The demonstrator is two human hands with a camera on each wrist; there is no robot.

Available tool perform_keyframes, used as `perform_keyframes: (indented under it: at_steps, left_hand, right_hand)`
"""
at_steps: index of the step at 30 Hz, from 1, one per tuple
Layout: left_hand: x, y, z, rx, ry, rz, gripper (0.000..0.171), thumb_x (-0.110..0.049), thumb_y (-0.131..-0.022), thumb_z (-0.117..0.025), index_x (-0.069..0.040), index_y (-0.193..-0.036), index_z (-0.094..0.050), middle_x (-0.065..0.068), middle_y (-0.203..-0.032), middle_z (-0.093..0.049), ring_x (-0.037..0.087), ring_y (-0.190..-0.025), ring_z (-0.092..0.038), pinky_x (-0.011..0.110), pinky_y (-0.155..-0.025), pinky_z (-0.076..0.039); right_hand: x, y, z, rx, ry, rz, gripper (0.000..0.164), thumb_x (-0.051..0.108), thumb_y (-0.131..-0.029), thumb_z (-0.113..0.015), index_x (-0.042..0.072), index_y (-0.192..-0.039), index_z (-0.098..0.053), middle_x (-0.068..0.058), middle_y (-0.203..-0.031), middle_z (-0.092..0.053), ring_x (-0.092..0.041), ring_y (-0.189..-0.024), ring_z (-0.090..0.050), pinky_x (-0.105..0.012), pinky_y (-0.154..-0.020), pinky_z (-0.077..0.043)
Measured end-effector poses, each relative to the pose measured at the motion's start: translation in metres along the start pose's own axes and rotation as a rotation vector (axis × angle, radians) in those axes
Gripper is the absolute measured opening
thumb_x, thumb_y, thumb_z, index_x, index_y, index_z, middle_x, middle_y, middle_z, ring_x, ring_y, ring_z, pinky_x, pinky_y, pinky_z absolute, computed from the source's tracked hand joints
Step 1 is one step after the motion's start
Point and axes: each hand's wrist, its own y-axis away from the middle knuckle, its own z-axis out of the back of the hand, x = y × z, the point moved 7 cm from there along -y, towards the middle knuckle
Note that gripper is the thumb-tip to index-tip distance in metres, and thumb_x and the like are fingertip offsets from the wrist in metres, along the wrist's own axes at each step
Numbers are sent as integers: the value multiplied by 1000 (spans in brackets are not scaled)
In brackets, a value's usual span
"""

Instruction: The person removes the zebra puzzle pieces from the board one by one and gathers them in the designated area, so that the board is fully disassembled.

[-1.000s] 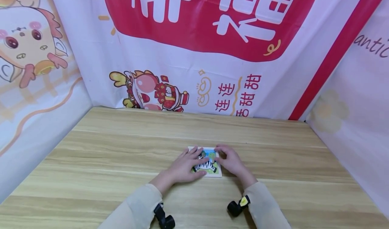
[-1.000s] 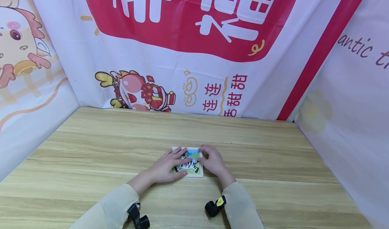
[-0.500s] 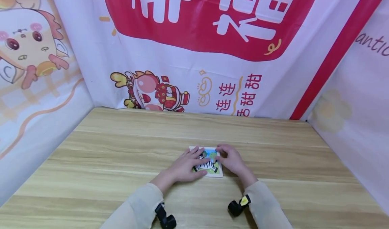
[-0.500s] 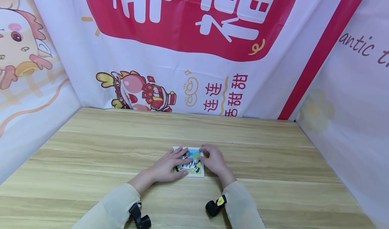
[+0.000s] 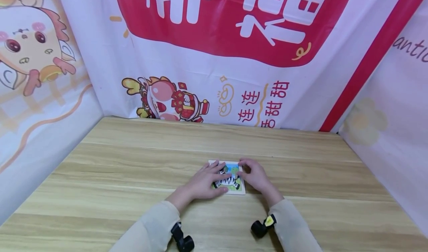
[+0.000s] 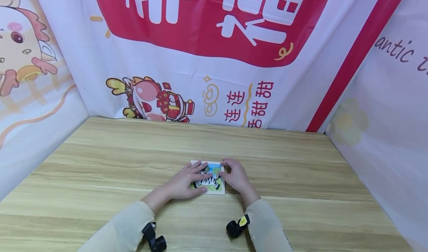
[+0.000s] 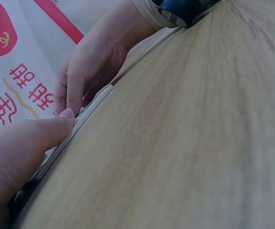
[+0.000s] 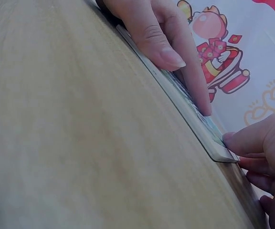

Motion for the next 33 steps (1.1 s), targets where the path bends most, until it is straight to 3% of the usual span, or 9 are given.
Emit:
perform_keyframes:
  at_steps: [8, 33]
  left_hand:
    - [3, 1, -3, 17, 15, 24, 63, -62, -75, -46, -27, -127, -44, 6, -139, -23, 27, -127, -12, 47, -100, -7]
    - [2, -1, -2, 7, 22, 26, 61, -62, -76, -44, -27, -126, -45, 5, -140, -23, 24, -128, -12, 47, -100, -7]
  right_hand:
    - [-1, 0, -2, 10, 1, 5, 26, 12, -77, -63, 11, -103, -59, -7, -122, -47, -26, -116, -36, -44, -96, -26]
    - [0, -1, -1, 32, -22, -11, 21, 10, -80, -60, 12, -101, -60, -8, -124, -45, -27, -117, -35, -47, -96, -24]
